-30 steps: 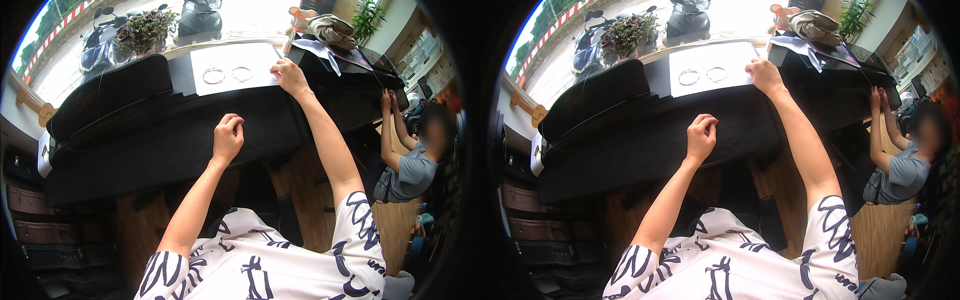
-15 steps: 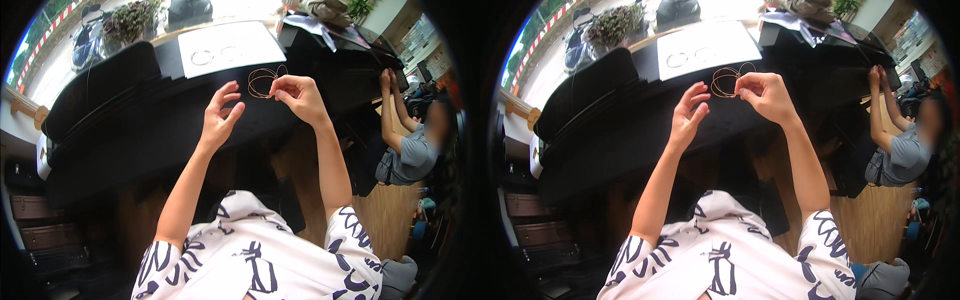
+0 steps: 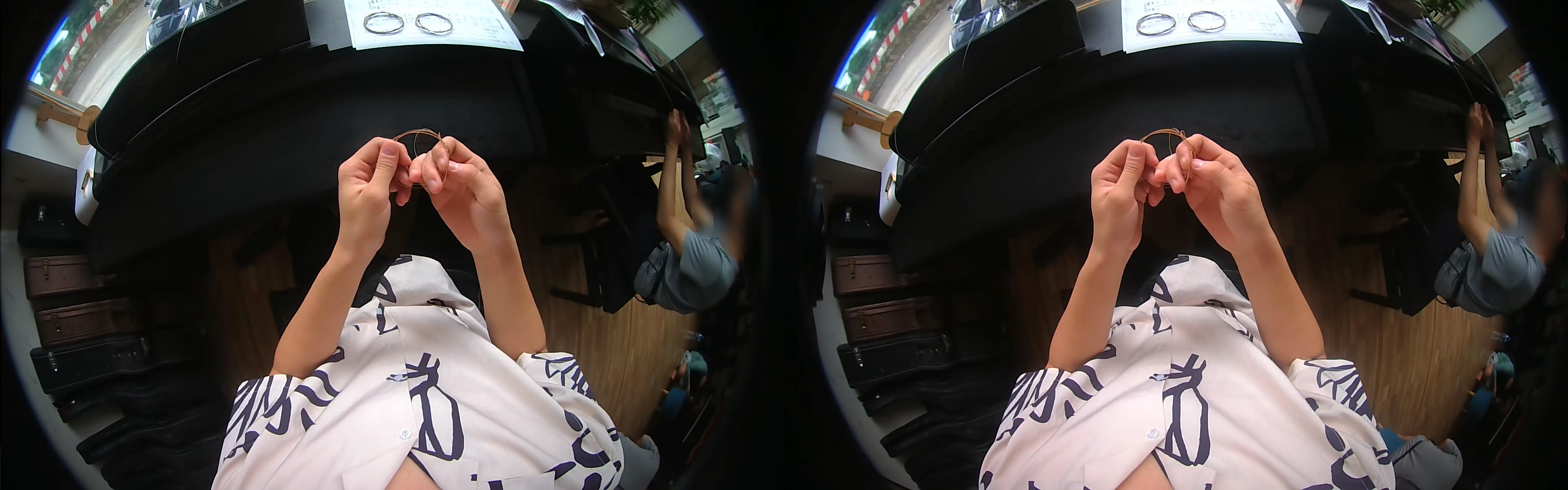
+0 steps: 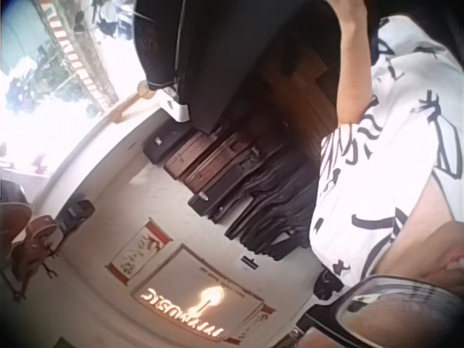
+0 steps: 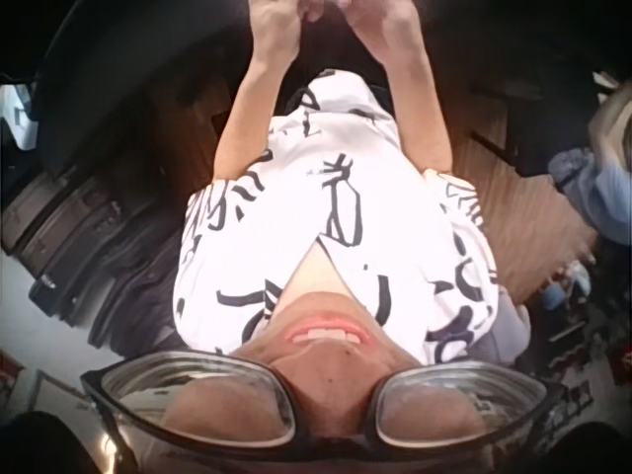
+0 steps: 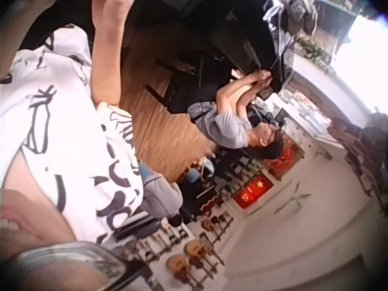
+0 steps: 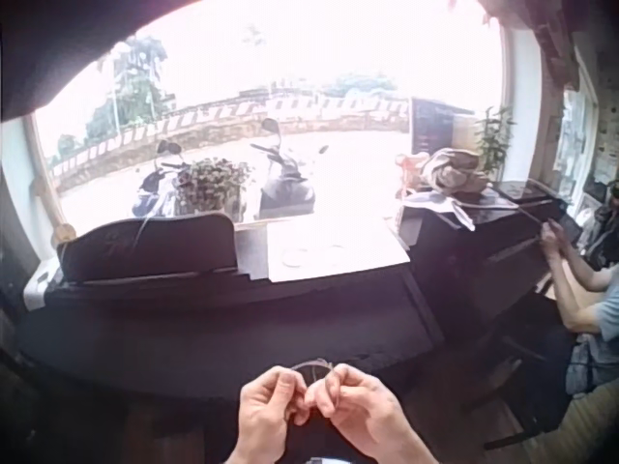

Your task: The person shapes thin metal wire into circular rings by hand. They repeatedly bend and close the wire, then place the finished rings on a white paper on the counter. The process is repeated for multiple rings.

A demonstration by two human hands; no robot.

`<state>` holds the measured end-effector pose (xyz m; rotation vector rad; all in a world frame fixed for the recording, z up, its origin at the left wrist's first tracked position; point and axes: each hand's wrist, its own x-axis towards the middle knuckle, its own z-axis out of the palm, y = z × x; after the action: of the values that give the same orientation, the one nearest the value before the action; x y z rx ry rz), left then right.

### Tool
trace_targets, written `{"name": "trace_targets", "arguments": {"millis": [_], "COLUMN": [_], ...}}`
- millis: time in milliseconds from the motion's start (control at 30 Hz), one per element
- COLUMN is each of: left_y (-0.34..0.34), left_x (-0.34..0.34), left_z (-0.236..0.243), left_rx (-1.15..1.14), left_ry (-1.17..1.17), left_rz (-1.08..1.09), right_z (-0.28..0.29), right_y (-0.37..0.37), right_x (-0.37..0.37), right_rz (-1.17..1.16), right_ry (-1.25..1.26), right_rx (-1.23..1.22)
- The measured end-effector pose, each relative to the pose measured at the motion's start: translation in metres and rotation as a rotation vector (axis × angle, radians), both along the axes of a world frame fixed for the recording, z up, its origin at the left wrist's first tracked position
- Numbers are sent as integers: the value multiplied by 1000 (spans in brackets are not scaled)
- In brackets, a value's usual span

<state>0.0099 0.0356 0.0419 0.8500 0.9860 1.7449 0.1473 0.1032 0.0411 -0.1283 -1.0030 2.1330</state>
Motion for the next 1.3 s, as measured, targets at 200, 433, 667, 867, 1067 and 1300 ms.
{"name": "trace_targets", "arguments": {"millis": [200,433,667,867,1067,1300], "left_y": [-14,-34,-61,-66,-62,-62], "left_x": [12,10,-12,-25,-35,-38], "left_z": [-3,19,16,10,-3,-4], "left_rx": [-4,192,215,364,312,200], "left_ry": [123,760,636,742,673,985], "left_rz": [50,343,37,28,-211,-252], "right_z": [6,6,11,15,14,8], "right_y": [-13,-33,-46,-38,-30,-26], "right_x": [12,19,19,20,24,18], "right_rz": [-4,-85,-28,148,347,427], "right_ry": [69,-154,-400,-452,-570,-847], "right_rx": [-67,129,425,492,611,610]}}
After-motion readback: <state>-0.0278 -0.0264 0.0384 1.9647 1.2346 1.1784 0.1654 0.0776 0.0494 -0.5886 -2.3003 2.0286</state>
